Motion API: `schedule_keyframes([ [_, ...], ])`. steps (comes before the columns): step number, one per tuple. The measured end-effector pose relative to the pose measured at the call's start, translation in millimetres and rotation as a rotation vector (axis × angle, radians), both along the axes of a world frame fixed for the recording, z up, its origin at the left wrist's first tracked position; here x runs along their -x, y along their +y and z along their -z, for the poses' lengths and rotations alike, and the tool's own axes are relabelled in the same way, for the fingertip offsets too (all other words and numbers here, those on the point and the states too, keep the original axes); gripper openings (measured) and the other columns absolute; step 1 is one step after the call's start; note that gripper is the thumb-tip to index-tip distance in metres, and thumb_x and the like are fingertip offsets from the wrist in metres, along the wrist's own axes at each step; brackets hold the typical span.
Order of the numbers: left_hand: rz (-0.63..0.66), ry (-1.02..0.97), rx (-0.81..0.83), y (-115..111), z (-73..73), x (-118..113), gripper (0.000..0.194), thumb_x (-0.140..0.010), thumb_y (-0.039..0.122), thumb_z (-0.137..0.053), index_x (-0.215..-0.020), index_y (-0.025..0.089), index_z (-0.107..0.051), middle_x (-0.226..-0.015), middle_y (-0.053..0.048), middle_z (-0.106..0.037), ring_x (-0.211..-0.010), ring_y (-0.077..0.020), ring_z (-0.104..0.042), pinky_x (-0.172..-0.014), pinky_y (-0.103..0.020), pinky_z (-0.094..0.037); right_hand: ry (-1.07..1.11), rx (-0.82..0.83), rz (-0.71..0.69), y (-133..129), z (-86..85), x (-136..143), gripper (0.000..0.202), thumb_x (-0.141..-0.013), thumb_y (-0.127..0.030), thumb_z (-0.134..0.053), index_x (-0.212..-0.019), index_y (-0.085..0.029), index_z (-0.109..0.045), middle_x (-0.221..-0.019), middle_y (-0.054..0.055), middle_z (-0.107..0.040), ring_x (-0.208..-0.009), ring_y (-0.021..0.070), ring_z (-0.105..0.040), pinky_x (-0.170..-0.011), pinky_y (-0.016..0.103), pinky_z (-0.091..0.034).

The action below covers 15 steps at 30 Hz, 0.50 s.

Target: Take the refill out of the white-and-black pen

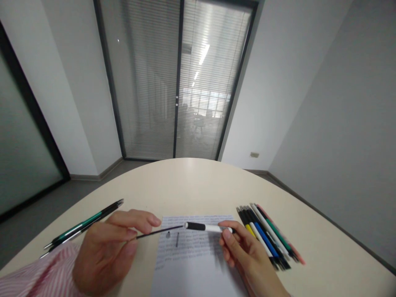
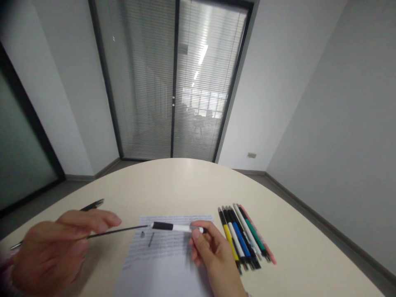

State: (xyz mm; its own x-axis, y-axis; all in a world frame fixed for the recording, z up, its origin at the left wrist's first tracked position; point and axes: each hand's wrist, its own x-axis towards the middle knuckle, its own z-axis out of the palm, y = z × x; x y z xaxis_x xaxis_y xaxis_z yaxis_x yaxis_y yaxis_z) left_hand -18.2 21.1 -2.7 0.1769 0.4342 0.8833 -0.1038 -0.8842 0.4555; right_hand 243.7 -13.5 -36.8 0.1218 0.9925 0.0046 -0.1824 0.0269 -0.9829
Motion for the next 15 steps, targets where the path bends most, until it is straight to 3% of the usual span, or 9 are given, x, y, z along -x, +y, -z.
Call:
schedule_keyframes([
  [2,0.02,-0.017,0.016,-1,-0.7,2,0.016,-0.096,0.018,-0.052,-0.107,0.027,-0.059,-0.094,0.004,-0.068,-0.086,-0.0151,-0.07,-0.08,-0.028,-0.061,0.016,0.003,0.003,-1,-0.9,1,0.035,-0.075,-0.049,-0.075,-0.092,-0.018,-0.068,-0.059,-0.004,-0.06,-0.048,0.0074,-0.045,-0.047,0.021,-0.03],
  [5,-0.053,-0.154,0.12,3,0.4,3,0.012,-0.096,0.018,-0.052,-0.102,0.028,-0.057,-0.091,0.006,-0.067,-0.082,-0.012,-0.068,-0.08,-0.025,-0.06,0.09,0.0,0.025,0,1.1,1,0.033,-0.075,-0.047,-0.076,-0.091,-0.02,-0.067,-0.061,-0.004,-0.06,-0.049,0.007,-0.045,-0.047,0.02,-0.03],
  [7,-0.094,-0.092,0.079,4,2.7,2,0.012,-0.096,0.019,-0.052,-0.103,0.028,-0.057,-0.092,0.006,-0.068,-0.083,-0.0105,-0.068,-0.08,-0.022,-0.059,0.123,-0.002,0.036,0,3.2,1,0.033,-0.075,-0.047,-0.077,-0.091,-0.02,-0.067,-0.062,-0.005,-0.059,-0.049,0.0066,-0.045,-0.047,0.02,-0.031],
  [10,-0.135,0.291,-0.214,-3,10.2,-1,0.014,-0.096,0.026,-0.054,-0.109,0.024,-0.059,-0.102,0.0,-0.073,-0.091,-0.0144,-0.07,-0.081,-0.024,-0.058,0.1,-0.006,0.027,0,5.5,1,0.034,-0.075,-0.048,-0.076,-0.091,-0.019,-0.067,-0.061,-0.005,-0.059,-0.049,0.0064,-0.044,-0.047,0.019,-0.031],
  [11,-0.219,0.407,-0.285,-6,13.5,-3,0.015,-0.096,0.024,-0.052,-0.108,0.02,-0.061,-0.102,-0.004,-0.075,-0.096,-0.0174,-0.069,-0.086,-0.028,-0.057,0.09,-0.007,0.028,1,6.0,0,0.034,-0.075,-0.049,-0.076,-0.091,-0.019,-0.067,-0.061,-0.005,-0.058,-0.049,0.0063,-0.044,-0.047,0.019,-0.031],
  [13,-0.253,0.553,-0.564,-9,20.7,-8,0.021,-0.096,0.014,-0.045,-0.099,0.019,-0.065,-0.095,-0.002,-0.078,-0.088,-0.0162,-0.072,-0.08,-0.025,-0.058,0.077,-0.007,0.02,1,6.3,0,0.034,-0.076,-0.049,-0.075,-0.091,-0.019,-0.067,-0.06,-0.005,-0.058,-0.049,0.0063,-0.044,-0.048,0.02,-0.031],
  [15,-0.229,0.669,-0.67,-6,28.5,-13,0.028,-0.094,0.009,-0.04,-0.094,0.016,-0.068,-0.093,-0.005,-0.079,-0.082,-0.0175,-0.073,-0.073,-0.025,-0.059,0.068,-0.01,0.007,2,5.9,0,0.034,-0.078,-0.05,-0.073,-0.091,-0.019,-0.067,-0.059,-0.005,-0.058,-0.049,0.0065,-0.044,-0.048,0.02,-0.031],
])
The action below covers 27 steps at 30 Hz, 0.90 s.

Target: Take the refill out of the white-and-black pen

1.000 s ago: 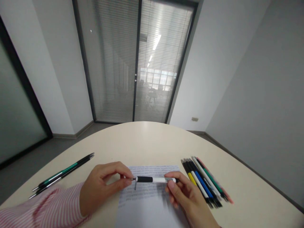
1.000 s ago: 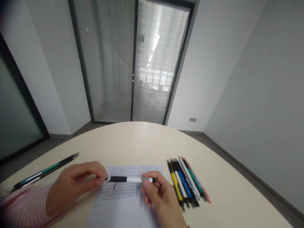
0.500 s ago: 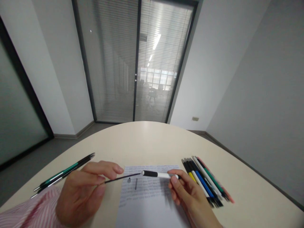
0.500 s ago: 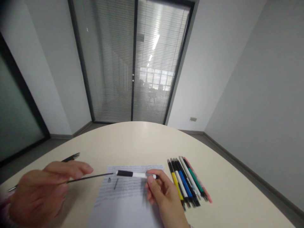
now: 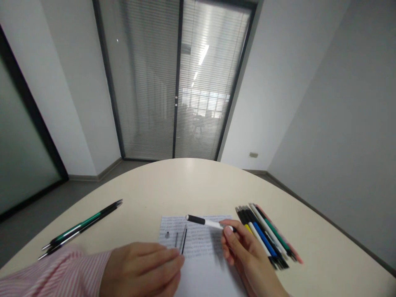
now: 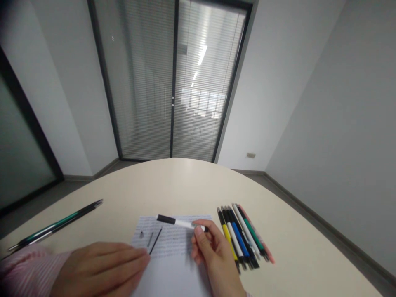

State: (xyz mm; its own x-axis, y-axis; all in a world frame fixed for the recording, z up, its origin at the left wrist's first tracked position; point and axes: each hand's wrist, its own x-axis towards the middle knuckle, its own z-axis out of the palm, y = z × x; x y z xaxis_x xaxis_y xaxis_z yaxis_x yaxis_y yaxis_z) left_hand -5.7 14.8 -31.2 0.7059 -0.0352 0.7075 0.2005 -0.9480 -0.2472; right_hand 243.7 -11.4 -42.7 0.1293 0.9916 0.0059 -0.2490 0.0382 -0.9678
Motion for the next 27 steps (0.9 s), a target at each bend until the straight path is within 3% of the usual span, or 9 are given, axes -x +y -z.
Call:
schedule_keyframes([
  [4,0.083,0.139,0.028,11,17.1,-2,0.03,-0.093,0.009,-0.039,-0.096,0.013,-0.069,-0.091,-0.013,-0.077,-0.077,-0.0217,-0.074,-0.068,-0.027,-0.061,-0.023,0.004,-0.012,-1,-3.0,1,0.036,-0.077,-0.05,-0.073,-0.092,-0.018,-0.067,-0.059,-0.005,-0.059,-0.048,0.0068,-0.045,-0.049,0.021,-0.031],
  [7,0.081,0.141,0.06,13,21.2,-1,0.033,-0.094,0.011,-0.037,-0.095,0.014,-0.069,-0.091,-0.013,-0.077,-0.074,-0.0219,-0.074,-0.066,-0.028,-0.061,-0.021,0.016,-0.01,-2,-4.4,2,0.037,-0.076,-0.05,-0.075,-0.091,-0.018,-0.067,-0.058,-0.005,-0.058,-0.048,0.0075,-0.045,-0.049,0.022,-0.031],
  [15,0.135,0.26,0.003,8,-16.1,-7,0.048,-0.096,0.006,-0.023,-0.09,0.008,-0.071,-0.093,-0.012,-0.077,-0.077,-0.0207,-0.072,-0.071,-0.028,-0.06,-0.041,0.004,-0.006,1,-3.4,0,0.037,-0.077,-0.051,-0.073,-0.092,-0.018,-0.067,-0.057,-0.005,-0.058,-0.047,0.0072,-0.043,-0.047,0.022,-0.029],
  [23,0.132,0.205,0.037,9,-13.7,-8,0.038,-0.096,0.007,-0.03,-0.097,0.008,-0.068,-0.091,-0.011,-0.077,-0.075,-0.0203,-0.072,-0.063,-0.028,-0.058,-0.068,0.017,0.028,-10,-24.0,10,0.036,-0.074,-0.047,-0.077,-0.089,-0.016,-0.068,-0.062,-0.002,-0.064,-0.05,0.0095,-0.048,-0.048,0.023,-0.031],
  [27,0.15,0.128,0.118,2,-11.5,-4,0.028,-0.094,0.011,-0.039,-0.097,0.015,-0.067,-0.078,-0.006,-0.077,-0.058,-0.0158,-0.068,-0.053,-0.025,-0.056,-0.108,0.002,0.103,-10,-22.9,10,0.035,-0.075,-0.045,-0.075,-0.095,-0.017,-0.067,-0.054,-0.003,-0.061,-0.052,0.0122,-0.05,-0.053,0.025,-0.036],
])
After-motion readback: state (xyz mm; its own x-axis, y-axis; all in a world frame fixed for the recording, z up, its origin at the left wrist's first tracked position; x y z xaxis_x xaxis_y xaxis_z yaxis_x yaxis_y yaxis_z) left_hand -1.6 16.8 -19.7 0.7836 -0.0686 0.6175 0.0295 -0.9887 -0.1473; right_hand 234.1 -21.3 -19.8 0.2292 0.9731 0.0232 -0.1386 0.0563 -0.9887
